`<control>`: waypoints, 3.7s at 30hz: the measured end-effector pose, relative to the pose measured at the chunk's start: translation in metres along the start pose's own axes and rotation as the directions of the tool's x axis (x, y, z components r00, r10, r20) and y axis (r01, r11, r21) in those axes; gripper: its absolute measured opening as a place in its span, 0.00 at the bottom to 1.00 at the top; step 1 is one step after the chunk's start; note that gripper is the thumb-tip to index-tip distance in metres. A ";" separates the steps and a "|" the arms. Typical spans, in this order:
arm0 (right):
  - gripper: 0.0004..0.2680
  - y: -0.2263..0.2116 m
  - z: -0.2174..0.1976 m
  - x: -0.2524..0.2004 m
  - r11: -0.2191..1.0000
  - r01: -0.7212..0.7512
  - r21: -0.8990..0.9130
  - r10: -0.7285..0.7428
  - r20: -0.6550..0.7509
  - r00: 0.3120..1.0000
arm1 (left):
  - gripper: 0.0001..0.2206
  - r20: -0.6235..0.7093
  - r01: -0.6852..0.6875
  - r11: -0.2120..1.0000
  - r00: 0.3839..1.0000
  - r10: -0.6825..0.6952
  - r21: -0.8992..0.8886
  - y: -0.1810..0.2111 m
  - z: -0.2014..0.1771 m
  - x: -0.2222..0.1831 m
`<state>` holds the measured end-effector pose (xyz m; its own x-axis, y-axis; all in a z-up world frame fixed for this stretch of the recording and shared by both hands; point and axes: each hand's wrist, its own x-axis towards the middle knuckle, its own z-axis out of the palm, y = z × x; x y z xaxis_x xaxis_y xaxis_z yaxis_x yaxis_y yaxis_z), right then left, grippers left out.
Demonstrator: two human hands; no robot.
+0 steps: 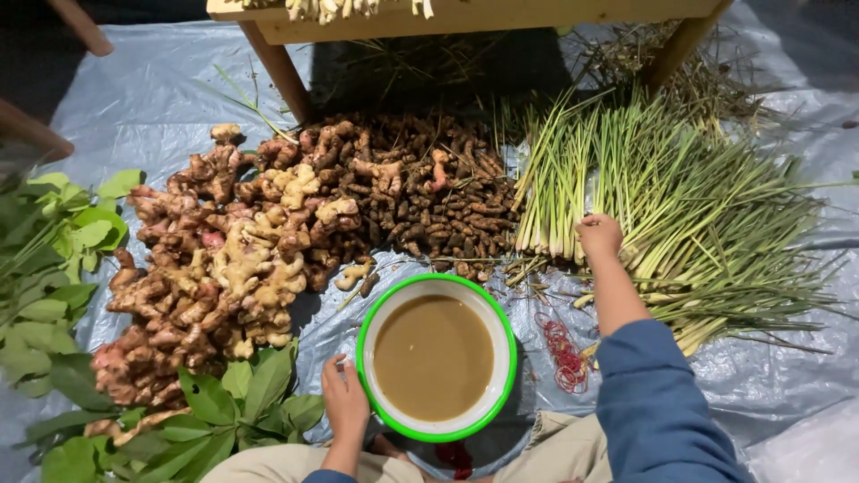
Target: The person sorts and packages various herbs and roots including ginger and lemongrass, placing bundles of lemongrass into plastic bags and arranging them on a wooden table.
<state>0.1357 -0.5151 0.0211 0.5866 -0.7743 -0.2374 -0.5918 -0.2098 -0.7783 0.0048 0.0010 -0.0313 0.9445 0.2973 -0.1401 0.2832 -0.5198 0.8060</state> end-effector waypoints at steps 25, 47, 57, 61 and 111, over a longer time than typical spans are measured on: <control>0.09 0.099 0.003 -0.325 0.728 -0.164 0.666 -0.398 0.605 0.690 | 0.19 0.505 -0.339 0.827 0.667 0.547 -0.448 0.054 0.015 -0.074; 0.19 0.116 0.047 -0.375 0.462 0.847 -0.264 -0.002 0.954 0.299 | 0.08 0.363 0.117 0.880 0.929 0.067 -0.461 0.000 0.003 -0.052; 0.14 0.058 -0.017 -0.356 0.570 0.809 -0.143 0.025 0.987 0.157 | 0.11 0.378 0.110 0.732 0.901 0.212 -0.672 -0.014 0.023 -0.048; 0.12 0.037 -0.041 -0.346 0.627 0.772 -0.100 -0.014 0.990 0.140 | 0.12 0.367 0.039 0.705 0.873 0.321 -0.708 -0.003 0.022 -0.054; 0.04 0.082 0.102 -0.289 0.097 0.945 -0.311 -0.811 0.526 0.256 | 0.19 0.354 0.131 0.644 0.906 0.230 -0.754 -0.026 0.054 -0.054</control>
<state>-0.0259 -0.2473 -0.0332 0.9209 0.2857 0.2650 0.3253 -0.9381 -0.1190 -0.0448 -0.0443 -0.0758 0.9803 -0.1338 -0.1453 0.1805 0.3080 0.9341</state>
